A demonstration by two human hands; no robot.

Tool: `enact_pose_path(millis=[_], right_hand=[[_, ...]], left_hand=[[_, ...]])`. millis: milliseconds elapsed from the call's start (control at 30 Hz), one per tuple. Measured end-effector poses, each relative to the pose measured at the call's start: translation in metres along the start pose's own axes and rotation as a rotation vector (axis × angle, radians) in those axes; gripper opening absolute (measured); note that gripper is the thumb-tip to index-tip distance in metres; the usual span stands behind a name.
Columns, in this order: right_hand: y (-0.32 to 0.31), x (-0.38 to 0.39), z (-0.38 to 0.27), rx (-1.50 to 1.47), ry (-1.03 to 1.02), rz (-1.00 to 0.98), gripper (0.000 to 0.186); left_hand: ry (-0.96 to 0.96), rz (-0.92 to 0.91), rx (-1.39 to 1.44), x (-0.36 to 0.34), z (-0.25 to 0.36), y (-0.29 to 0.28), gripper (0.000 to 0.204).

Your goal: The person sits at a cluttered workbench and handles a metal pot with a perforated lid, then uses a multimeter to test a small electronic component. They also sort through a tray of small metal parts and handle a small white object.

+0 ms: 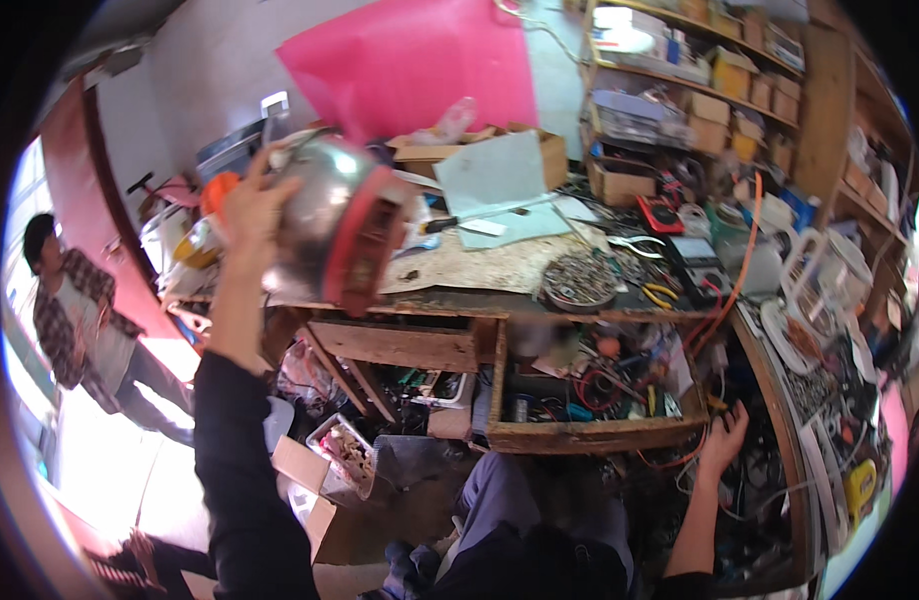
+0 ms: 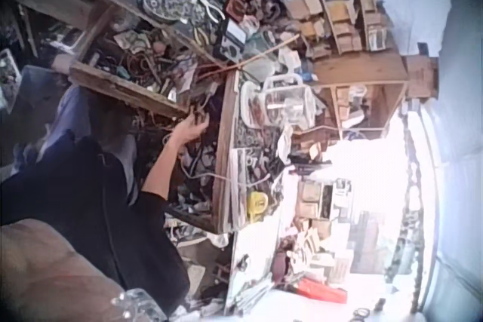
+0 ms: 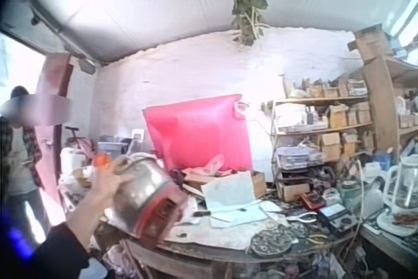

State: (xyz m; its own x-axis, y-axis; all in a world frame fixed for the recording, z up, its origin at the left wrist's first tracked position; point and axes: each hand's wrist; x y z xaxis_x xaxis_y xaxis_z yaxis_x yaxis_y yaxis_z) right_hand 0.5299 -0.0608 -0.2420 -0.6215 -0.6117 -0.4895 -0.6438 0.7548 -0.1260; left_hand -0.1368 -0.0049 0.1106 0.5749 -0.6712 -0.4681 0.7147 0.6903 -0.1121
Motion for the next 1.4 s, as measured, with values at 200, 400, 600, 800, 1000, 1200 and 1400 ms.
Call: enact_pose_path(millis=[200,400,600,800,1000,1200,1400], right_hand=[[0.001,0.007,-0.038,0.036,-0.097,0.066,0.047],[0.028,0.017,-0.075,0.175,-0.428,0.012,0.047],[0.03,0.012,-0.099,0.224,-0.563,-0.083,0.037],[0.046,0.002,-0.073,0.224,-0.665,-0.242,0.027],[0.06,0.003,-0.066,0.19,-0.652,-0.366,0.024],[0.066,0.0,-0.051,0.246,-0.744,-0.489,0.03],[0.059,-0.003,-0.059,0.248,-0.711,-0.646,0.024]], left_hand=[[0.159,0.156,-0.238,-0.024,-0.002,-0.088,0.061],[0.236,0.238,-0.507,-0.009,-0.025,-0.169,0.058],[0.222,0.434,-0.737,0.019,-0.07,-0.226,0.058],[-0.254,0.592,-1.027,0.065,-0.086,-0.259,0.051],[-0.347,0.458,-1.018,0.107,-0.107,-0.257,0.056],[-0.433,0.385,-0.928,0.131,-0.163,-0.29,0.058],[-0.524,0.329,-0.971,0.163,-0.191,-0.273,0.058]])
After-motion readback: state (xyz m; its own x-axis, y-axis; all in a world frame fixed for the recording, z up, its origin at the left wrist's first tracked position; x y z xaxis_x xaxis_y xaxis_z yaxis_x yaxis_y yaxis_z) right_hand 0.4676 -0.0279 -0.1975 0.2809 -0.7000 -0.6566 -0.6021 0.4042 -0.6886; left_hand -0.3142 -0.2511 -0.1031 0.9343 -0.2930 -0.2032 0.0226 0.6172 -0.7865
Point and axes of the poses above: each hand's wrist, its own x-axis away from the middle knuckle, its own y-axis out of the palm, z = x × y, and after that the axes turned 9 degrees about -y, right-handed
